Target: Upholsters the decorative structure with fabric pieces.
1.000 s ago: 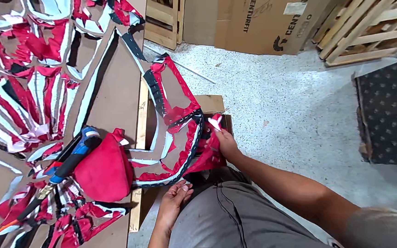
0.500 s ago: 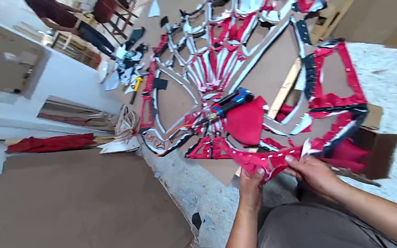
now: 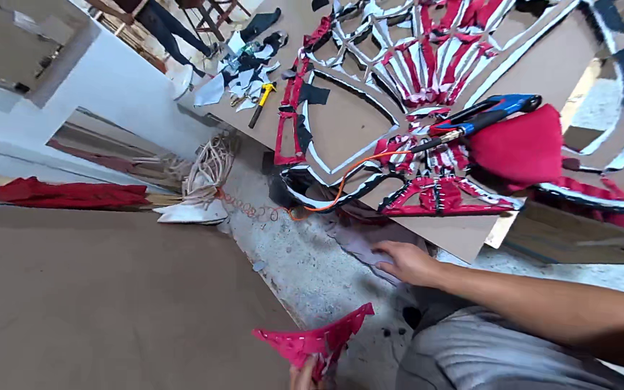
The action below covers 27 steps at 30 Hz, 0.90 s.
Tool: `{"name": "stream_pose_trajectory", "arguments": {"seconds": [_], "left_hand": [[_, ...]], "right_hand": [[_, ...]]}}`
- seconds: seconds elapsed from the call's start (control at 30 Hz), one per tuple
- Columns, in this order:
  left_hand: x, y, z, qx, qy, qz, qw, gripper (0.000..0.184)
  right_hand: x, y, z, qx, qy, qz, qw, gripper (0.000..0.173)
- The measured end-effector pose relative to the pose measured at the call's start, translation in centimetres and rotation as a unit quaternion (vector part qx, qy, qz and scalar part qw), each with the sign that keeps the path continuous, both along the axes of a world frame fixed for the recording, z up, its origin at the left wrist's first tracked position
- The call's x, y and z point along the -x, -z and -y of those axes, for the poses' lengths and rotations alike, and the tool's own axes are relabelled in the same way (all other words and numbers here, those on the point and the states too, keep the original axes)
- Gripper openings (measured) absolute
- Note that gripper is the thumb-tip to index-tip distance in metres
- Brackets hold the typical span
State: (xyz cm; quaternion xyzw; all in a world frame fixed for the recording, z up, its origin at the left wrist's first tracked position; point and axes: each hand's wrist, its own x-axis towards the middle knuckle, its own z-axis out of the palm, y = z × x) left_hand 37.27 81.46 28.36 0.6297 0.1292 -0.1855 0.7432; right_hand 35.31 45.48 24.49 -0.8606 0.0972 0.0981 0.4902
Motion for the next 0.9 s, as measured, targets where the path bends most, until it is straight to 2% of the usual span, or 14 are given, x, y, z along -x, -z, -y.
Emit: {"name": "stream_pose_trajectory", "arguments": {"seconds": [0.07,0.13,0.23,0.33,0.43,0.53,0.6,0.67,0.73,0.83,0.9], "left_hand": [[-3.0,1.4,-1.8,-0.015,0.014,-0.001,1.000,0.022],[-6.1,2.8,-1.7,-0.029,0.020,-0.021,0.999,0.019],[-11.2,3.8,-0.7,-0.051,0.028,-0.047,0.997,0.018],[-17.5,4.0,-0.8,-0.100,0.057,-0.053,0.992,0.021],[-23.3,3.8,-0.9,-0.160,0.077,-0.065,0.982,0.024],[-29.9,3.1,-0.8,-0.214,0.145,-0.044,0.965,0.032],[-33.7,3.3,-0.4,-0.241,0.191,-0.035,0.951,0.036],[-37.5,3.6,0.6,-0.275,0.233,-0.030,0.932,0.037],[-41.6,4.5,2.1,-0.322,0.301,-0.030,0.897,0.041],[-46.7,6.0,4.3,-0.377,0.432,-0.023,0.819,0.049],[-50.0,6.9,5.9,-0.408,0.537,0.009,0.738,0.050]], "right_hand": [[-6.1,1.3,-1.3,0.154,-0.058,0.115,0.980,0.039],[-13.2,3.8,-2.0,0.230,-0.065,0.173,0.956,0.044],[-21.7,7.6,-2.4,0.295,-0.074,0.158,0.939,0.043],[-26.4,8.0,-2.0,0.309,-0.095,0.113,0.940,0.034],[-27.3,6.1,-1.5,0.281,-0.105,0.064,0.952,0.033],[-28.5,2.6,-0.2,0.313,-0.097,0.025,0.945,0.017],[-29.0,1.0,1.2,0.313,-0.113,-0.034,0.943,0.020],[-28.3,1.9,2.2,0.298,-0.144,-0.036,0.943,0.030],[-26.4,3.9,2.6,0.289,-0.154,-0.045,0.944,0.038],[-24.1,5.1,3.0,0.332,-0.142,-0.059,0.931,0.025],[-24.3,4.4,3.5,0.350,-0.147,-0.070,0.923,0.020]]}}
